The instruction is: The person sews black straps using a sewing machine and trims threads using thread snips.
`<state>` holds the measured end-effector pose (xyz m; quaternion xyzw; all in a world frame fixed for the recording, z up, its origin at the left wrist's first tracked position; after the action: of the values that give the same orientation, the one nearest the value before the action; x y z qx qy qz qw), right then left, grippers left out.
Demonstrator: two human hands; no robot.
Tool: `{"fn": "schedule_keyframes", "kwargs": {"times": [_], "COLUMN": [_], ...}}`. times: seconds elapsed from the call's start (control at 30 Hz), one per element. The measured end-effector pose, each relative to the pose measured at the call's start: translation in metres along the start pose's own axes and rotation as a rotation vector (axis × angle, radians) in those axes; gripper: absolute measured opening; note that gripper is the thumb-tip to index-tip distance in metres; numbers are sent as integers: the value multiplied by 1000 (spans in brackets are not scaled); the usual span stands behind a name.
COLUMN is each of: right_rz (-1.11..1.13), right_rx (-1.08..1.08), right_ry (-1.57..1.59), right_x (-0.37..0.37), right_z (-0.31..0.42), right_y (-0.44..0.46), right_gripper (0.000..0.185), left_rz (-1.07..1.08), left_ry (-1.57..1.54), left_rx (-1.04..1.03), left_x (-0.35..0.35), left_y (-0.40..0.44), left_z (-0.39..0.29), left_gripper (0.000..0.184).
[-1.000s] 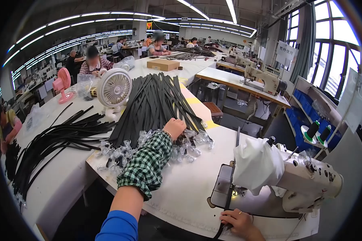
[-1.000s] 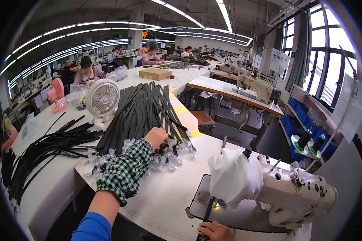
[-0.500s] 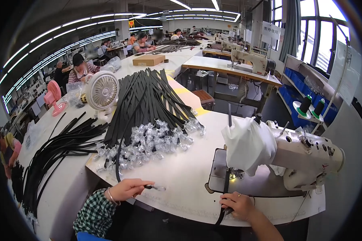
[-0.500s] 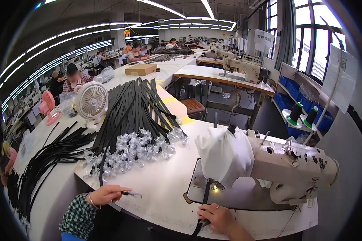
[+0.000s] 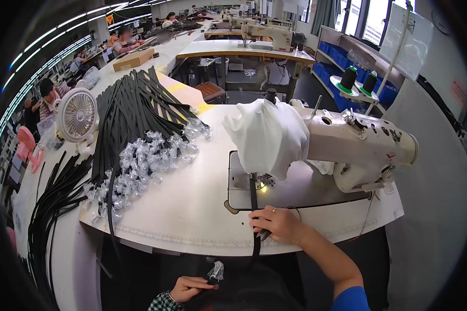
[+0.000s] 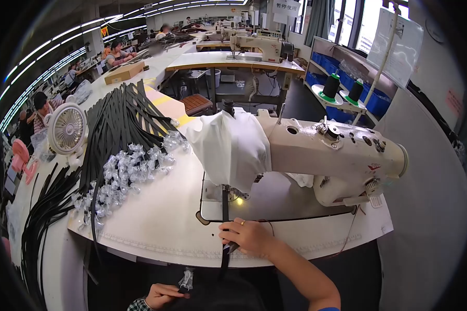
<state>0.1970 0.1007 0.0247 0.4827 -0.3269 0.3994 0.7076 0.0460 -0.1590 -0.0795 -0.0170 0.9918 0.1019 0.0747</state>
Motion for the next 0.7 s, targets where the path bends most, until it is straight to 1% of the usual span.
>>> {"fn": "schedule_keyframes", "kwargs": {"times": [0.03, 0.1, 0.13, 0.17, 0.2, 0.23, 0.27, 0.3, 0.37, 0.4, 0.43, 0.5, 0.53, 0.6, 0.63, 0.7], "right_rz": [2, -8, -10, -16, -22, -23, -18, -11, -6, -3, -2, -9, -6, 6, 7, 13], "right_rx": [-3, 2, 1, 4, 6, 5, 7, 11, 11, 11, 13, 23, 24, 13, 15, 15], "right_ry": [-2, -4, -4, -3, -2, 0, -4, -8, -6, -4, -4, 5, 5, -2, -3, -21], "right_x": [0, 0, 0, 0, 0, 0, 1, 1, 1, 0, 0, 0, 0, 0, 0, -2], "right_z": [0, 0, 0, 0, 0, 1, 1, 1, 1, 0, 0, 0, 0, 0, -1, -2], "right_y": [0, -1, -1, 0, 0, 0, 0, 0, 0, 0, 1, 0, 0, 0, 0, -1], "right_gripper": [21, 20, 20, 20, 19, 19, 19, 18, 18, 18, 18, 20, 20, 21, 21, 21], "left_rz": [2, 151, 187, 217, 202, 186, 198, 158, 111, 45, -28, -194, -197, -148, -149, 333], "left_ry": [-3, 255, 290, 406, 495, 583, 639, 695, 857, 990, 1111, 1302, 1301, 1055, 1055, 1234], "left_rx": [0, -255, -221, -220, -287, -354, -378, -487, -553, -541, -582, -715, -714, -678, -679, -646], "left_x": [-1, -8, -8, -2, 4, 9, 9, 5, 5, 5, 1, -8, -4, 8, 12, 1], "left_y": [10, 30, 39, 41, 46, 53, 65, 78, 89, 91, 94, 107, 112, 128, 138, 166], "left_z": [-12, -50, -68, -74, -82, -92, -108, -127, -148, -160, -172, -192, -187, -168, -170, -164], "left_gripper": [29, 35, 47, 38, 39, 41, 52, 50, 47, 35, 30, 26, 26, 28, 28, 33]}}
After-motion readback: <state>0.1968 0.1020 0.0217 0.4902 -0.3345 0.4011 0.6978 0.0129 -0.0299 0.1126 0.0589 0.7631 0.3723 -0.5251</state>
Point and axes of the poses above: each hand's wrist, its own y-axis towards the middle knuckle, its own x-axis out of the back of the hand, z = x × y, the point moved 5 cm from there along y, towards the middle knuckle, and after that the axes turned 9 degrees about -x, right-handed, at the moved point
